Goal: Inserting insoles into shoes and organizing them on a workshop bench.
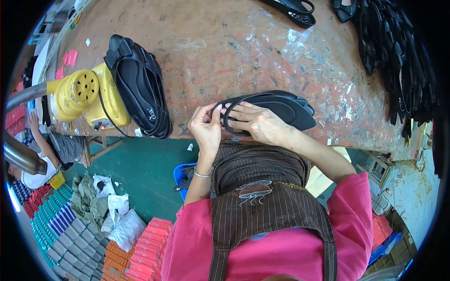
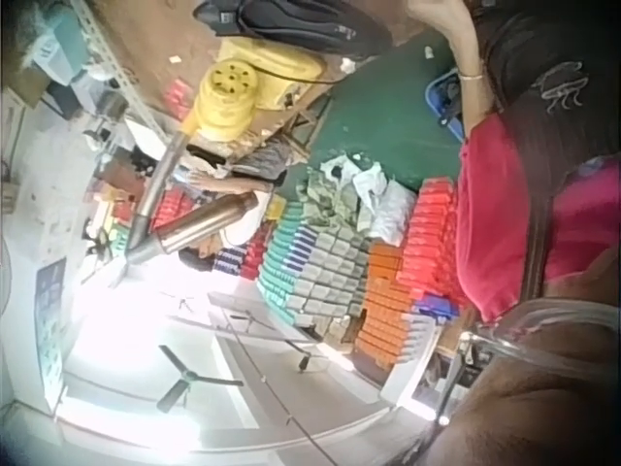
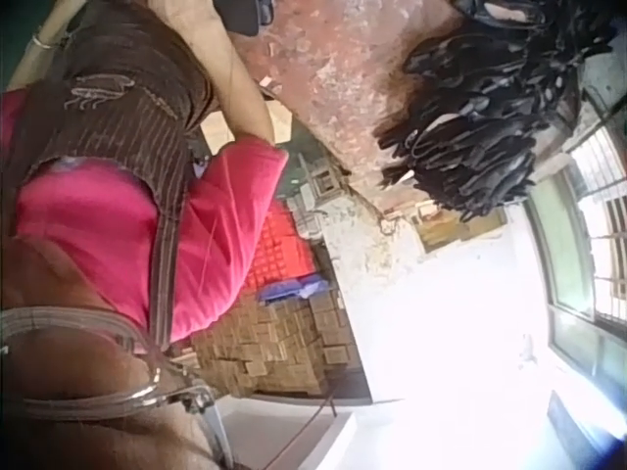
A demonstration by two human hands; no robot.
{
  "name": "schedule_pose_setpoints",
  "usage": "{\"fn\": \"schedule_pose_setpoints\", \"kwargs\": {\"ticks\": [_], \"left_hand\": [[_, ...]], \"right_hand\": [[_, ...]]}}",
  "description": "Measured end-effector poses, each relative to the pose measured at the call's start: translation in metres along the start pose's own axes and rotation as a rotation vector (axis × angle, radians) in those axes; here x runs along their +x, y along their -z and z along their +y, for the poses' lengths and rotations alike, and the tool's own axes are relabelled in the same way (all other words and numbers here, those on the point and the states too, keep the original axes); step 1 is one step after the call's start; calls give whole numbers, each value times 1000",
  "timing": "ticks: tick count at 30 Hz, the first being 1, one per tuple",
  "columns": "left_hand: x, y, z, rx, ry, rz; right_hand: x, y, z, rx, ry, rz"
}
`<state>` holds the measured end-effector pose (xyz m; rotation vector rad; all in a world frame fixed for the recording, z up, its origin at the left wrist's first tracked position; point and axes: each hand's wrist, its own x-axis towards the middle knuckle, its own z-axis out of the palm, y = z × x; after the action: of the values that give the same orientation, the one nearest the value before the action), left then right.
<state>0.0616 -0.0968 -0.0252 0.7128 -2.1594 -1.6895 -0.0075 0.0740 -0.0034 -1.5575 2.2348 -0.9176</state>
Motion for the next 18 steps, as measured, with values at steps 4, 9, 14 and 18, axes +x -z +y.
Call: {"fn": "schedule_pose_setpoints", "kwargs": {"ticks": [4,9,14,18], "left_hand": [[3,3,3,-12,116,-67],[1,5,5,24,135,-81],[-40,-5,19,237,159,-253],[-80,-36,41,595,-309,-433]], "right_hand": [[-14,-2,-22,-207,-210,49],[-31,5,-33,-449,-403,147],[-23,31,-1,-528,-610,605],[-15,76,36,-261,-876,871]]}}
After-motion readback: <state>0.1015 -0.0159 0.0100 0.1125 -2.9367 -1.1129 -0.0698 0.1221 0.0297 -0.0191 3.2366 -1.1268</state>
